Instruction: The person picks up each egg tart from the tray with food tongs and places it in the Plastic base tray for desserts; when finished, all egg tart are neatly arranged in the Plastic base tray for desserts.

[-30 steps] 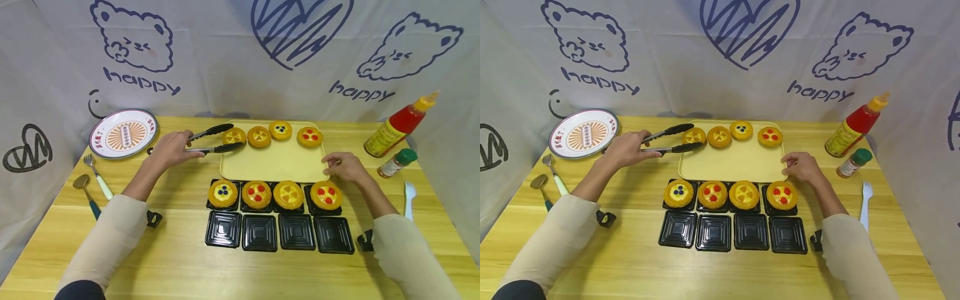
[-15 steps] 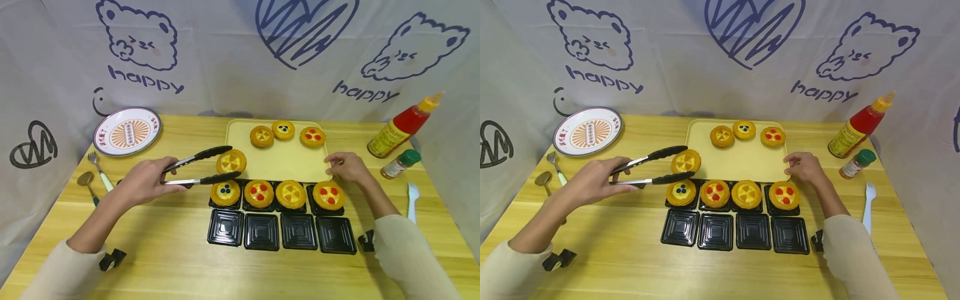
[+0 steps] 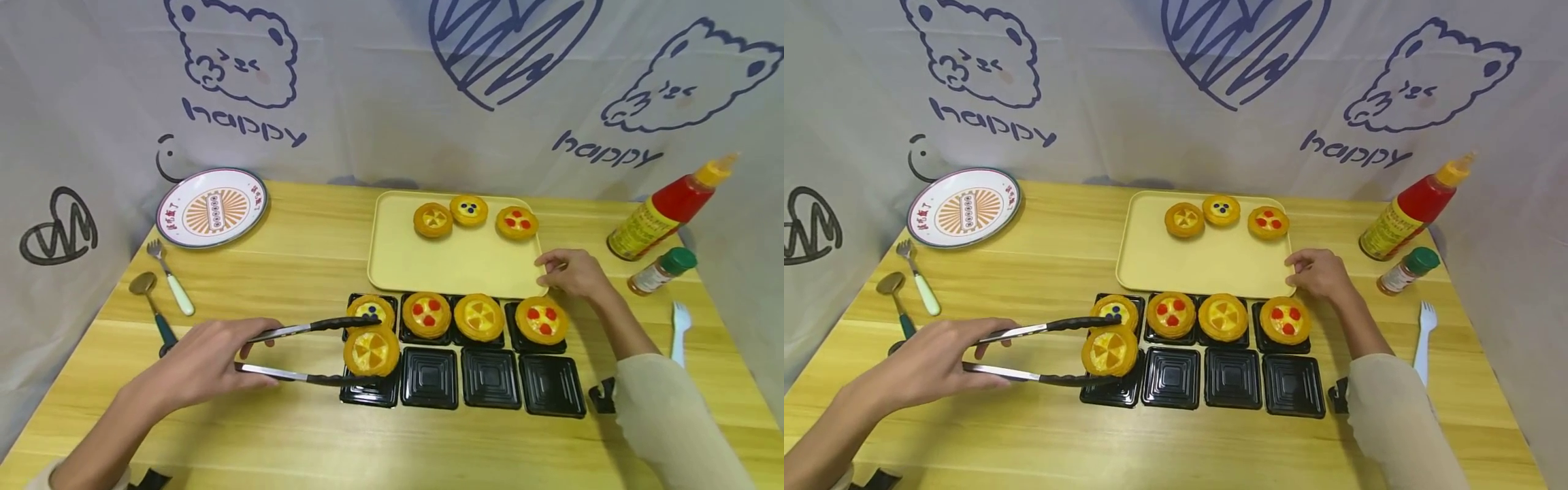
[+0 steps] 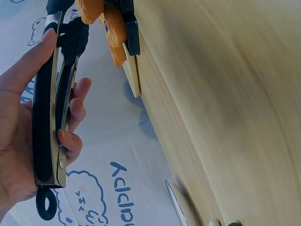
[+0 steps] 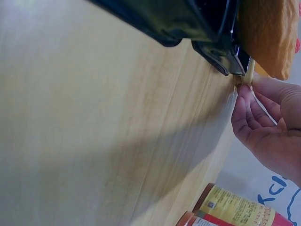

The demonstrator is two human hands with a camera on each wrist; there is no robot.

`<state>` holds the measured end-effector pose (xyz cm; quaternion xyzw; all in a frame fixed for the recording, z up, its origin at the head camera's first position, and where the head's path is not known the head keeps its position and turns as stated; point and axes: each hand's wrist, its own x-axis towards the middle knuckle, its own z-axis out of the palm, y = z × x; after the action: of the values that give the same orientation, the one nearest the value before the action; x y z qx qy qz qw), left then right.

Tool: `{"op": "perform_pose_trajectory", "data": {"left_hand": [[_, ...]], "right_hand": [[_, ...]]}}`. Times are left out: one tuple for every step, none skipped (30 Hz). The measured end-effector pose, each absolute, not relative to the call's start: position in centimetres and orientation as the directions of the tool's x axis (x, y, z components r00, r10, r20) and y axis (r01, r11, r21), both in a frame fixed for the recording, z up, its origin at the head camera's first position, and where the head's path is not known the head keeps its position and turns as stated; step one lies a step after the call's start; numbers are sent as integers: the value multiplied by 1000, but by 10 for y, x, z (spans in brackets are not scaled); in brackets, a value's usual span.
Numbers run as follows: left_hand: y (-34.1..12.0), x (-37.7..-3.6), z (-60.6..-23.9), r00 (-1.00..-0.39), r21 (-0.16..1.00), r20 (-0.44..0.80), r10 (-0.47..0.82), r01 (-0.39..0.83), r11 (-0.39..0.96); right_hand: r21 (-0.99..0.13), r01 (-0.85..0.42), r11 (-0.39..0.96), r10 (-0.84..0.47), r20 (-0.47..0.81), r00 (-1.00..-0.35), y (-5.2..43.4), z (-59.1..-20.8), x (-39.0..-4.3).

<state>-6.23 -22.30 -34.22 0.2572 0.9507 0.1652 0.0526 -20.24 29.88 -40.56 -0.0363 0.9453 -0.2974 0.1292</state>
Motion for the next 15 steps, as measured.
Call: {"op": "perform_pose_trajectory", "data": {"left_hand": [[-223,-61,-342,-862,348,-17,506,469,812],[-223,-59,-341,-863,354,-19,506,467,810],[-222,-58,-341,-863,356,-17,505,466,810],[-222,-58,-341,-864,358,-14,503,466,809],[-221,-57,-340,-865,357,-12,502,465,810],[-220,-56,-340,-866,357,-9,500,464,811],[-220,-56,-340,-867,355,-4,499,465,811],[-220,-55,-340,-868,354,-1,497,465,812],[-220,-53,-339,-869,353,-2,495,462,813],[-221,-52,-339,-868,353,-5,496,462,813],[-222,-50,-338,-867,357,-11,499,462,812],[-222,-48,-337,-864,362,-20,503,462,810],[-223,-46,-337,-860,366,-31,509,464,807],[-224,-45,-337,-857,372,-44,513,463,805],[-225,-44,-337,-853,376,-59,518,462,803]], "right_hand": [[-569,6,822,-147,-222,-964,299,-406,-202],[-568,4,823,-147,-220,-964,299,-406,-202],[-566,3,824,-147,-218,-965,299,-406,-202],[-565,3,825,-145,-217,-965,298,-405,-203],[-563,3,826,-144,-217,-966,298,-405,-203],[-563,4,826,-143,-217,-966,298,-405,-203],[-564,7,826,-141,-218,-966,298,-405,-203],[-566,8,825,-140,-218,-966,298,-404,-203],[-566,8,825,-141,-219,-965,298,-404,-203],[-567,10,824,-140,-222,-965,297,-404,-203],[-568,11,823,-141,-223,-964,297,-405,-203],[-568,11,823,-142,-224,-964,297,-405,-203],[-568,10,823,-143,-224,-964,297,-405,-203],[-568,11,823,-142,-225,-964,297,-405,-203],[-568,11,823,-142,-224,-964,298,-405,-203]]}}
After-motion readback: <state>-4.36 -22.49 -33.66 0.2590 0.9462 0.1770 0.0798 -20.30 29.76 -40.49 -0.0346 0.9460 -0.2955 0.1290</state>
